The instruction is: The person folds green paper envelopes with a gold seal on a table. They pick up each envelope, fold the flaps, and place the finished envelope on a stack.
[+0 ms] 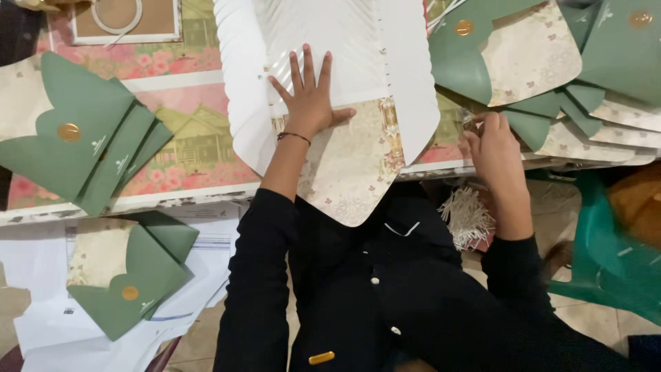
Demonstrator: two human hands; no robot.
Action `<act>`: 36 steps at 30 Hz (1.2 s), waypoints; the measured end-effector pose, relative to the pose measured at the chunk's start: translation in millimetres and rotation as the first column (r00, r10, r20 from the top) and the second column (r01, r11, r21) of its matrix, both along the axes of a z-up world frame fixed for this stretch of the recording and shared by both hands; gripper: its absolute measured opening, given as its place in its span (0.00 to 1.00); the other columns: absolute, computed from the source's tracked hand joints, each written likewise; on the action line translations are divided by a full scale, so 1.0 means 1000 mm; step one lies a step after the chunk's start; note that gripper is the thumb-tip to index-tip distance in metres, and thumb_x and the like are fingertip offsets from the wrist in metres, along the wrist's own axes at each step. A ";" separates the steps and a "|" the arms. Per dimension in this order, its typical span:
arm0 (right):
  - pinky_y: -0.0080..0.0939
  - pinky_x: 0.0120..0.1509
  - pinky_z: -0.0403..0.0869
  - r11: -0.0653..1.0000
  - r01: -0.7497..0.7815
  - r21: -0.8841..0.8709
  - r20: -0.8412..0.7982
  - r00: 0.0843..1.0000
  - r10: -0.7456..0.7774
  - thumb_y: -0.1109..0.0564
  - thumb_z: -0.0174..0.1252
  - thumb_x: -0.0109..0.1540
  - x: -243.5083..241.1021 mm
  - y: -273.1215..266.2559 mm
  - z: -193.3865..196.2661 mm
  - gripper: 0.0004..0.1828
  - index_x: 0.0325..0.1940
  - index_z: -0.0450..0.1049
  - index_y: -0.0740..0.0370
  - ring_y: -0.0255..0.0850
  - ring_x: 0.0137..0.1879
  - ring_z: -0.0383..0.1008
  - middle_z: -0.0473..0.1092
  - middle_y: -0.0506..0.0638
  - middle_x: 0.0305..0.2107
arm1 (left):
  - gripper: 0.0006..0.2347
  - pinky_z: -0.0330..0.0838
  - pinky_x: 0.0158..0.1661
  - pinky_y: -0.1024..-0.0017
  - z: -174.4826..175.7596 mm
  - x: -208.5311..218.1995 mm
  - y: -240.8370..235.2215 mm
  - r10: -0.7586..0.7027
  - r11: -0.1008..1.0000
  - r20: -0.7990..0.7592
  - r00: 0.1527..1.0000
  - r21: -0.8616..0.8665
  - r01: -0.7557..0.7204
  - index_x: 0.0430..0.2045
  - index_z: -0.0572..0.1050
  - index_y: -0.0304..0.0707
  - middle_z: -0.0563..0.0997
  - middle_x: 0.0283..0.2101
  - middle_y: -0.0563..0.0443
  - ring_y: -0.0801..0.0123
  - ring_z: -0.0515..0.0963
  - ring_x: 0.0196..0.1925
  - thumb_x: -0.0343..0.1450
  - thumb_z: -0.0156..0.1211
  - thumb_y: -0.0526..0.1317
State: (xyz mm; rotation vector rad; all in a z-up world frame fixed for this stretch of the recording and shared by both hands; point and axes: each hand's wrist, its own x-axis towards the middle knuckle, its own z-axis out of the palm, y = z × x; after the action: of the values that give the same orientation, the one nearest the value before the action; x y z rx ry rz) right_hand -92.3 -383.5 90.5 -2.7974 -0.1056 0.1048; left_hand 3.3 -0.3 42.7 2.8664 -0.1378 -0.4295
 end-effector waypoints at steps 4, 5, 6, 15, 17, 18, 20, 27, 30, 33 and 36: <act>0.55 0.43 0.68 0.994 -0.025 0.102 0.055 0.998 0.020 0.51 0.49 0.80 -0.006 0.037 0.029 0.31 0.86 0.63 0.64 0.59 0.41 0.65 0.65 0.65 0.45 | 0.59 0.17 0.66 0.11 0.004 0.009 -0.006 0.012 0.999 -0.077 0.997 0.034 -0.009 0.85 0.25 0.55 0.12 0.80 0.41 0.37 0.12 0.82 0.71 0.61 0.79; 0.55 0.43 0.68 0.995 -0.020 0.099 0.050 0.999 0.015 0.51 0.49 0.80 -0.002 0.053 0.023 0.31 0.86 0.63 0.64 0.59 0.41 0.65 0.65 0.65 0.45 | 0.59 0.17 0.66 0.11 0.004 0.008 -0.009 0.006 1.000 -0.082 0.997 0.031 -0.003 0.85 0.25 0.55 0.12 0.80 0.41 0.37 0.12 0.82 0.71 0.61 0.79; 0.56 0.45 0.72 0.991 -0.065 0.115 0.086 0.995 0.055 0.50 0.52 0.79 0.001 0.069 0.017 0.29 0.84 0.66 0.63 0.56 0.43 0.67 0.65 0.63 0.46 | 0.59 0.17 0.65 0.10 0.005 0.008 -0.011 0.007 0.999 -0.100 0.995 0.042 -0.003 0.84 0.22 0.53 0.10 0.79 0.39 0.35 0.10 0.81 0.72 0.61 0.78; 0.61 0.39 0.71 0.996 -0.091 -0.008 0.136 0.986 0.091 0.51 0.53 0.77 0.051 0.175 -0.061 0.27 0.80 0.69 0.61 0.61 0.42 0.70 0.62 0.60 0.45 | 0.73 0.21 0.65 0.07 -0.008 0.000 -0.008 0.001 0.999 0.047 0.999 0.038 -0.003 0.84 0.24 0.49 0.14 0.81 0.35 0.30 0.15 0.82 0.56 0.55 0.94; 0.59 0.39 0.72 0.994 -0.091 -0.068 0.156 0.983 0.101 0.52 0.54 0.77 0.050 0.179 -0.058 0.27 0.80 0.69 0.62 0.60 0.42 0.70 0.64 0.59 0.46 | 0.73 0.22 0.65 0.06 -0.012 0.000 -0.008 0.009 0.999 0.046 0.999 0.042 -0.011 0.84 0.24 0.49 0.14 0.81 0.35 0.30 0.15 0.82 0.58 0.61 0.93; 0.61 0.37 0.73 0.995 -0.077 -0.066 0.130 0.988 0.085 0.51 0.58 0.74 0.048 0.177 -0.052 0.26 0.76 0.72 0.61 0.62 0.42 0.73 0.65 0.59 0.48 | 0.73 0.22 0.65 0.06 -0.016 -0.001 -0.008 0.008 1.000 0.074 0.997 0.029 -0.010 0.84 0.25 0.49 0.15 0.81 0.35 0.30 0.16 0.82 0.56 0.57 0.94; 0.64 0.35 0.74 0.996 -0.067 -0.066 0.122 0.990 0.075 0.51 0.62 0.71 0.053 0.174 -0.041 0.25 0.72 0.74 0.59 0.63 0.43 0.77 0.66 0.59 0.50 | 0.73 0.21 0.64 0.06 -0.025 0.002 -0.007 0.014 1.000 0.120 0.993 0.015 -0.016 0.84 0.26 0.49 0.16 0.82 0.34 0.30 0.16 0.83 0.55 0.53 0.96; 0.66 0.35 0.70 0.997 -0.080 0.016 0.078 0.994 0.079 0.50 0.50 0.78 0.061 0.168 -0.043 0.23 0.76 0.67 0.61 0.68 0.37 0.71 0.66 0.63 0.45 | 0.73 0.24 0.65 0.06 -0.020 0.000 -0.008 0.021 0.999 0.127 0.992 0.022 -0.024 0.85 0.29 0.49 0.19 0.83 0.34 0.31 0.18 0.83 0.52 0.50 0.96; 0.68 0.33 0.70 0.999 -0.032 -0.037 0.023 0.999 0.033 0.47 0.48 0.79 0.053 0.181 -0.037 0.27 0.82 0.66 0.53 0.70 0.34 0.70 0.63 0.60 0.45 | 0.73 0.25 0.66 0.07 -0.006 0.001 -0.007 0.015 0.999 0.095 0.995 0.042 -0.020 0.85 0.29 0.49 0.19 0.83 0.34 0.31 0.18 0.83 0.56 0.57 0.95; 0.63 0.29 0.70 0.987 0.000 -0.161 0.032 0.999 0.005 0.46 0.50 0.78 0.038 0.179 -0.044 0.27 0.80 0.70 0.52 0.63 0.36 0.75 0.68 0.55 0.45 | 0.72 0.25 0.67 0.08 0.001 -0.004 -0.008 0.010 0.999 0.041 0.999 0.051 -0.012 0.85 0.27 0.49 0.18 0.83 0.35 0.32 0.18 0.83 0.59 0.63 0.93; 0.54 0.31 0.73 0.947 -0.004 -0.322 0.169 0.984 0.061 0.44 0.56 0.75 0.035 0.177 -0.040 0.24 0.73 0.78 0.51 0.49 0.44 0.77 0.75 0.46 0.42 | 0.73 0.26 0.67 0.08 0.001 -0.003 -0.008 0.012 0.998 0.051 0.999 0.057 -0.015 0.85 0.28 0.49 0.20 0.83 0.34 0.32 0.19 0.84 0.58 0.62 0.94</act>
State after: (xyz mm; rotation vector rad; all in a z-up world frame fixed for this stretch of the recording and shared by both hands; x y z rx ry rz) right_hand -57.2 -207.0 50.1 -3.1275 -0.1935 -0.1318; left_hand 0.6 -7.9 43.7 2.9339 -0.1170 -0.3639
